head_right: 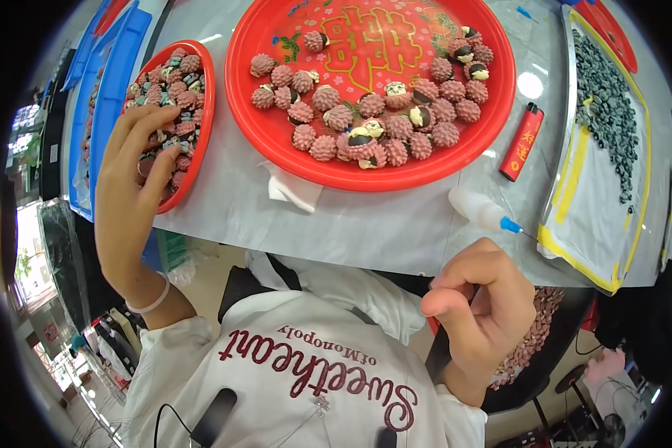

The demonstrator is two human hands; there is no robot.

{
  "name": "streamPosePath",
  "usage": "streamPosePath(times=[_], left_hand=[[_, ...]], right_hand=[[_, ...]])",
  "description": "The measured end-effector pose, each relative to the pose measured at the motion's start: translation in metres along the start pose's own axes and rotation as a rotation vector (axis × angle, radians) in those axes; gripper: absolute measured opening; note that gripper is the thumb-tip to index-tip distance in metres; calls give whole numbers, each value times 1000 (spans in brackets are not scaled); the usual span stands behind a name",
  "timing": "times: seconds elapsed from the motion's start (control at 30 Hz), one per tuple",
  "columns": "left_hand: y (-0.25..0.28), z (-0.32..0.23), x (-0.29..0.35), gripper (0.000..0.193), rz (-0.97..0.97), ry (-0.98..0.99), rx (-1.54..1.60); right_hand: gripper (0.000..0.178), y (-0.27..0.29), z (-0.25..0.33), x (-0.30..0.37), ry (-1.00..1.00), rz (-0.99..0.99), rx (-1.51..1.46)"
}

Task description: The person assembles small figurines by applying adhesive to the components with a dispenser bottle and joining the pieces together by hand, periodically sorting and placing the assembled figurines into trays and bins.

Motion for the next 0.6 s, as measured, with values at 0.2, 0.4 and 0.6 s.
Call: streamPosePath(times=[0.2, 0.4, 0.6], left_hand=[[9, -73, -17, 23, -146, -297, 179], [-61, -119, -21, 13, 0, -455, 254], [-46, -100, -22, 19, 29, -369, 764]], right_hand=[[31, 14, 6, 5, 79, -52, 6], [28, 26, 11, 6, 106, -61, 69], [20, 45, 7, -2, 121, -376, 171]])
Point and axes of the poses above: each hand's wrist, its own x-axis away from the middle knuckle, its own y-axis out of the back of the hand, z = x × y, the point moved 9 cm from there along -x, towards the middle knuckle, and after that the axes turned 6 degrees about -x, right-handed, at the moved point
